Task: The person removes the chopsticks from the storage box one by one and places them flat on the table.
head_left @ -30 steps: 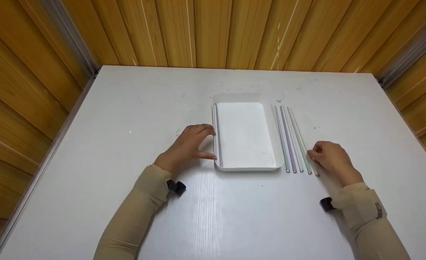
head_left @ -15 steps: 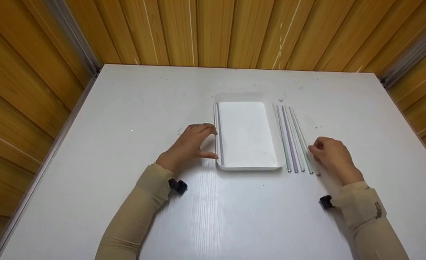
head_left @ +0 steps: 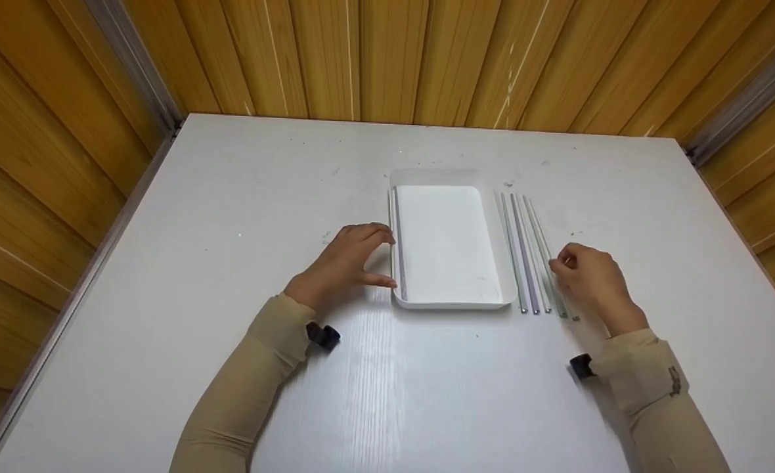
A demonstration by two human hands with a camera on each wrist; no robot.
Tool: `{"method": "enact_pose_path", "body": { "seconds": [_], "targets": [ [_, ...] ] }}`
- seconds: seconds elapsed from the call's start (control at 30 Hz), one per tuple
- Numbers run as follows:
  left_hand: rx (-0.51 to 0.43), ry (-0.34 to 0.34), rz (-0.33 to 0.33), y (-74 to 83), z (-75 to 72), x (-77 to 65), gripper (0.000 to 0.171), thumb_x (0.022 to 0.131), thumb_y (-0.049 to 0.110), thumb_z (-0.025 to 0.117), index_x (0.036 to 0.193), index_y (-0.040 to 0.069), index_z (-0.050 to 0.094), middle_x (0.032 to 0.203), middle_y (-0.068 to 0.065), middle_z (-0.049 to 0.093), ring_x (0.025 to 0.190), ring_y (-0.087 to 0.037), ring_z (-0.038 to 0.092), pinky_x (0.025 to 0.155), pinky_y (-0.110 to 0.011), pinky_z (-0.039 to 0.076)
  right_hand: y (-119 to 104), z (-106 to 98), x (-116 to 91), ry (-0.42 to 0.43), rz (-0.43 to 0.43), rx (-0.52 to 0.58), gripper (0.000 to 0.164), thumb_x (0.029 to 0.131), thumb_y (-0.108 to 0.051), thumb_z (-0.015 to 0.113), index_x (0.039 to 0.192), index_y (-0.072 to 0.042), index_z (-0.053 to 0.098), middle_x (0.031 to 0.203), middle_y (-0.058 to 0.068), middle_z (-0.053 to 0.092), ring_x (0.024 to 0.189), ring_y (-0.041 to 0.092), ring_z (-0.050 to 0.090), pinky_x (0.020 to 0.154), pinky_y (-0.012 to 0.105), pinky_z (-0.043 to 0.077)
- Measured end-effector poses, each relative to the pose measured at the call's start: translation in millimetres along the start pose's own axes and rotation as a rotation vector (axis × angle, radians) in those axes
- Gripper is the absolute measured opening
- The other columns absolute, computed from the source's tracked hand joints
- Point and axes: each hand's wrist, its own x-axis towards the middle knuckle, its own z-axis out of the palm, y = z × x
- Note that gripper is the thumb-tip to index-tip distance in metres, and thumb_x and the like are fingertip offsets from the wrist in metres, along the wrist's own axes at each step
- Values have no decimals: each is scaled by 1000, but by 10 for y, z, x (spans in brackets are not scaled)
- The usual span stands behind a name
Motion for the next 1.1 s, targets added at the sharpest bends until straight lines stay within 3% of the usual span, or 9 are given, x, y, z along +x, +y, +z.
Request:
{"method": "enact_pose_path", "body": {
  "seconds": [0.17,0.5,1.1],
  "targets": [
    [6,4,2,-7,15,17,69,73,53,75,122,8,57,135,-8,54,130,-24,48,111,-43,37,-100,22,24,36,0,24,27,95,-28,50,101,-3,60,85,12,65,71,22,57,60,26,41],
    [-11,-13,-27,-2,37,33,70,71,53,76,122,9,56,136,-6,54,131,-23,47,113,-41,35,-303,47,64,123,-83,62,27,96,-26,52,104,-1,60,85,13,65,70,21,55,59,25,40],
    [14,-9,-19,-18,48,59,68,71,52,77,120,8,56,136,-9,54,130,-25,48,111,-44,37,-699,151,175,118,-148,108,25,95,-24,53,103,-2,61,83,12,64,65,18,53,59,25,41]
  ]
}}
